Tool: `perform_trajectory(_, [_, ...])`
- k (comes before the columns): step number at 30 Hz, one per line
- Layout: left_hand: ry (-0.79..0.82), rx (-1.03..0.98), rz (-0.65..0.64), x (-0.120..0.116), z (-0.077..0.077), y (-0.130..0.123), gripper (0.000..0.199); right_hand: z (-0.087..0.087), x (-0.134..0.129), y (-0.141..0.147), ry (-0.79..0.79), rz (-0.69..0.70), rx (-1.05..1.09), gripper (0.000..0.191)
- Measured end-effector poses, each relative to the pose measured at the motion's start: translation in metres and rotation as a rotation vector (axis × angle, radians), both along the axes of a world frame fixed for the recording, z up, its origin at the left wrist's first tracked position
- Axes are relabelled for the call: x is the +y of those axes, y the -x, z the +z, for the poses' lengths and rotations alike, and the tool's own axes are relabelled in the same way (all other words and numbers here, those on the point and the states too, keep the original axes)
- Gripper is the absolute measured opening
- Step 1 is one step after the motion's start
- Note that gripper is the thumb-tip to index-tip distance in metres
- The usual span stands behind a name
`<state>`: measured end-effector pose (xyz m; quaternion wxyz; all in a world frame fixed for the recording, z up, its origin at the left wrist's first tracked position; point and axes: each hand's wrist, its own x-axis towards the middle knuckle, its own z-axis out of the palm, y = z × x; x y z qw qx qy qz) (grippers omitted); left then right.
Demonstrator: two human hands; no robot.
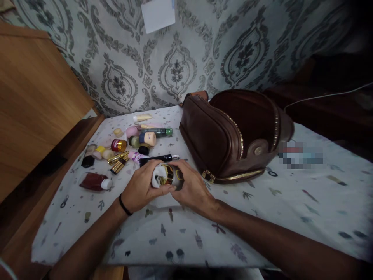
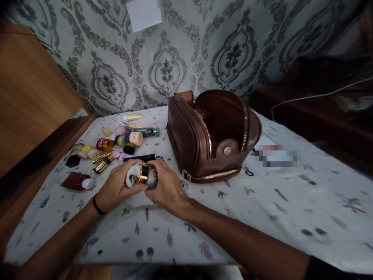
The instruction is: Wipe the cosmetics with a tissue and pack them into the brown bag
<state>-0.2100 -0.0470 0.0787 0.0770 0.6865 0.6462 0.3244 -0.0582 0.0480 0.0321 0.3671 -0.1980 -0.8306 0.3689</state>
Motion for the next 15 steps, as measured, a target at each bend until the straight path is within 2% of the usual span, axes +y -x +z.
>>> perform_trajectory(3, [0.155, -0.145, 0.082, 0.002, 0.003, -0.005, 0.043, 0.002, -0.001, -0.002, -0.028, -0.061, -0.011, 0.045])
perform_trajectory(6, [0.211, -0.252, 0.123, 0.003, 0.004, -0.007, 0.040, 0.002, 0.000, -0.002, -0.030, -0.062, -0.053, 0.047])
perform_trajectory(11, [0.193, -0.322, 0.099, 0.002, 0.000, 0.002, 0.039, -0.002, 0.005, 0.001, 0.010, 0.059, 0.031, 0.059])
perform_trajectory(15, [0.169, -0.321, 0.046, 0.002, 0.000, 0.014, 0.044, 0.001, 0.008, 0.001, 0.191, 0.169, 0.050, 0.061])
